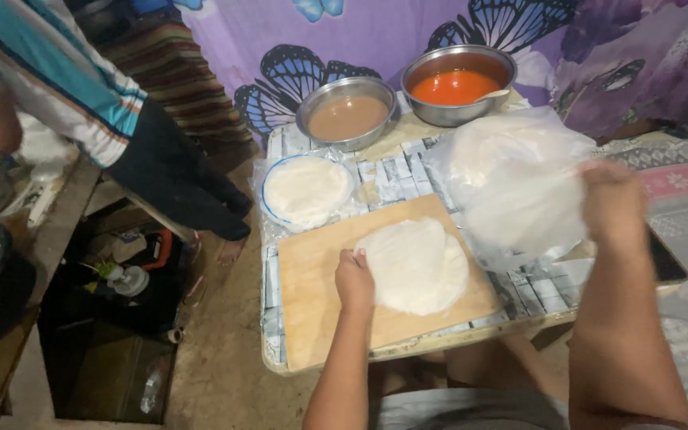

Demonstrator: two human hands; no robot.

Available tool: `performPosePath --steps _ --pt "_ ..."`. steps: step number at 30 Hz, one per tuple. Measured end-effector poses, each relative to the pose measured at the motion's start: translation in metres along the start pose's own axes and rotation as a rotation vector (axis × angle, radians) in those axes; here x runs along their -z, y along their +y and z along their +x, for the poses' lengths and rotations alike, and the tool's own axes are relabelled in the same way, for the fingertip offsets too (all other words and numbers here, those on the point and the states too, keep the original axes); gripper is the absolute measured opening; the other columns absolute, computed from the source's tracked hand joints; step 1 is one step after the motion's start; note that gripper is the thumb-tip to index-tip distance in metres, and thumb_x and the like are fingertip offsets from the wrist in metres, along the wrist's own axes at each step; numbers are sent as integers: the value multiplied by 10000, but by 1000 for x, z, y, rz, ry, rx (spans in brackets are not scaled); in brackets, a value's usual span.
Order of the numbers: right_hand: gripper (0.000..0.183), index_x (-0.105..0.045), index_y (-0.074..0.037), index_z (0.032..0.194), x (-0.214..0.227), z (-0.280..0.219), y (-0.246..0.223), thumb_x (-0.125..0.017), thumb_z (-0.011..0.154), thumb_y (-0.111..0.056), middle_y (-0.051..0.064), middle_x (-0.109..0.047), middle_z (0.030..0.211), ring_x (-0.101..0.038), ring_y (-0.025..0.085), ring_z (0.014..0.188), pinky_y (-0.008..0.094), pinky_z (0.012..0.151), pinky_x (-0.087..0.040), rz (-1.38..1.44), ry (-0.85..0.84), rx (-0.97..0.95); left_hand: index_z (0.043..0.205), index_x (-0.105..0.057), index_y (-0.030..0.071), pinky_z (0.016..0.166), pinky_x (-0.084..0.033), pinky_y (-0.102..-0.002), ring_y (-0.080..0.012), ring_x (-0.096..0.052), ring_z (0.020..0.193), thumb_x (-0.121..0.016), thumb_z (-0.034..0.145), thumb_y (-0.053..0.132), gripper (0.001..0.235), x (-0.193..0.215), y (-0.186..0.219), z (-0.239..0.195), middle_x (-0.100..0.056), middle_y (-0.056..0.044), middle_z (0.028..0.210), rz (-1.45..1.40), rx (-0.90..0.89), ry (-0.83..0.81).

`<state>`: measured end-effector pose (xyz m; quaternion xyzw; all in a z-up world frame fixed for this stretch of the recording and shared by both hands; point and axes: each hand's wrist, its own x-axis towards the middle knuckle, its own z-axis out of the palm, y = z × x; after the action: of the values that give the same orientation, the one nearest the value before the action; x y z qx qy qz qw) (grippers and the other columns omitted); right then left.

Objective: Separating thin dough wrappers from a stack and placing them on a wooden board, followed by stirring a liquid mixture in a bowl.

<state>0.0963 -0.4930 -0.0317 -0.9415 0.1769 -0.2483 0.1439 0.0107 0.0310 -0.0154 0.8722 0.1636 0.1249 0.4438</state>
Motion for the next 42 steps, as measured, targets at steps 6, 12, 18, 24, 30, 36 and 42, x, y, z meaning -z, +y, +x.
performPosePath --steps 6,12,18,24,30,36,42 --pt "400 -756 -133 1270 109 -7 -93 -577 913 -125 106 -724 1281 -685 299 1170 418 995 -525 15 -18 266 943 -697 54 730 -526 -459 -356 -690 876 -463 985 559 558 19 6 14 -741 -166 934 -71 229 -200" --pt "303 -782 28 1079 163 -103 -292 -556 881 -7 282 -755 1022 -680 417 1056 515 965 -490 841 -601 277 1173 -771 31 861 -574 -524 -343 -726 1052 -648 960 377 425 13 -15 14 -763 -205 1017 -406 294 -288" --pt "228 -824 -145 1044 100 -121 -347 -629 969 -235 113 -764 849 -681 249 795 378 757 -534 916 -752 175 1252 -708 -47 850 -605 -509 -389 -733 1018 -581 964 174 384 -15 -80 50 -740 -261 1063 -568 352 -368" --pt "207 -821 -175 1011 -21 -127 -317 -648 977 -285 127 -776 897 -746 327 880 413 762 -568 728 -700 102 1233 -700 -90 854 -609 -492 -387 -732 1034 -642 989 202 384 -14 -105 57 -716 -313 1121 -684 393 -390" --pt "240 -774 -130 1121 -16 -133 -312 -633 989 -272 186 -768 1004 -742 379 988 463 852 -575 586 -624 225 1362 -555 -185 974 -543 -513 -402 -625 1231 -541 1053 312 585 42 11 3 -619 -362 1312 -724 432 -343" --pt "265 -728 -170 1034 -50 -133 -291 -570 1043 -383 71 -661 880 -687 308 901 420 831 -553 586 -78 332 1250 -656 -148 716 -613 -442 -318 -733 886 -844 839 115 523 37 34 4 -732 -265 998 -688 363 -250" --pt "300 -680 -124 958 -71 -132 -286 -491 1088 -317 114 -616 817 -660 361 854 456 802 -532 735 -5 317 1372 -608 -58 1014 -532 -520 -391 -634 1234 -820 856 370 703 73 134 72 -660 -297 1287 -278 116 -296"
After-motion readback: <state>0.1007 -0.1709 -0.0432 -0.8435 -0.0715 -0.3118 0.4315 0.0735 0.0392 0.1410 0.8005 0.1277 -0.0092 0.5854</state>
